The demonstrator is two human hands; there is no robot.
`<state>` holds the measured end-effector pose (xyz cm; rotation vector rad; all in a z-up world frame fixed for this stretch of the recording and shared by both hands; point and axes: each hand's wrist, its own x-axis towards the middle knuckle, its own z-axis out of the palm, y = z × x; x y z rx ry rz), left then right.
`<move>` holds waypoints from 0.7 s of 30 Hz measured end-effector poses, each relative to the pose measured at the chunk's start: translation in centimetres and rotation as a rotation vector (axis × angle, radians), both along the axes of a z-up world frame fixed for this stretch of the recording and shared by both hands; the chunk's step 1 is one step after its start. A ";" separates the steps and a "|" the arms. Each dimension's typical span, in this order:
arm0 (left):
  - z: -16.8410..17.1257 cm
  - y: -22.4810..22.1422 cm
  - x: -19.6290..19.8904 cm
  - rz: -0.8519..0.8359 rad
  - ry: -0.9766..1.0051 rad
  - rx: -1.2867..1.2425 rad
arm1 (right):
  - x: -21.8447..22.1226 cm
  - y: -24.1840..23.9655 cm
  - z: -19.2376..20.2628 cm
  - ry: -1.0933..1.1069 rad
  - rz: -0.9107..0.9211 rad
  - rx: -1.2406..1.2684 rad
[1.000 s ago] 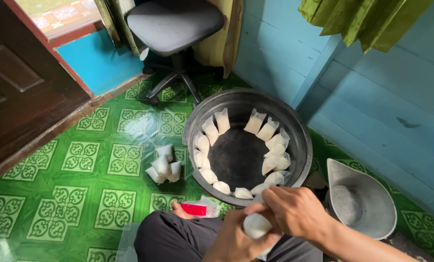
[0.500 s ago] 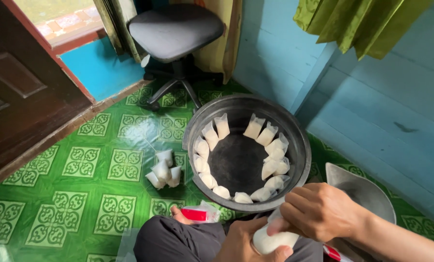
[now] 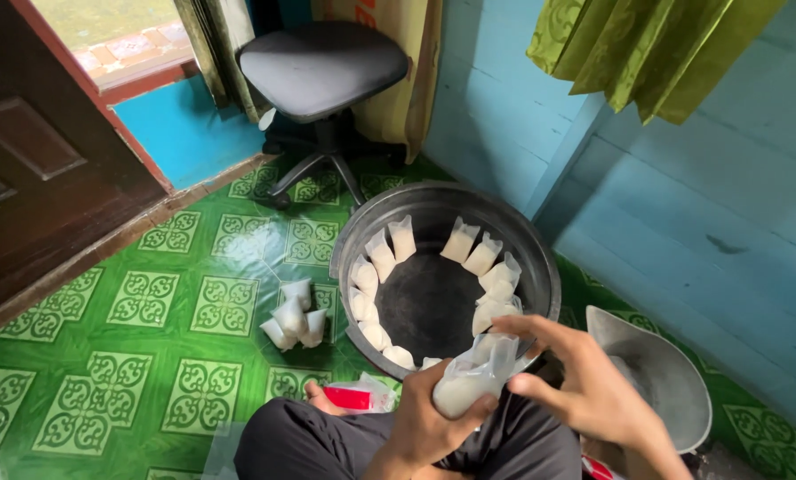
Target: Filling small plastic bags with liquid using a scoop and tying knots to seal them.
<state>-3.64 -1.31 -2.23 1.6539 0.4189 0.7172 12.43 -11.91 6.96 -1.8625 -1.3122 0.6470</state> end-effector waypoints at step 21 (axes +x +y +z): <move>-5.7 4.4 1.0 0.076 -0.183 0.401 | 0.4 1.7 -13.7 -0.017 -0.166 0.295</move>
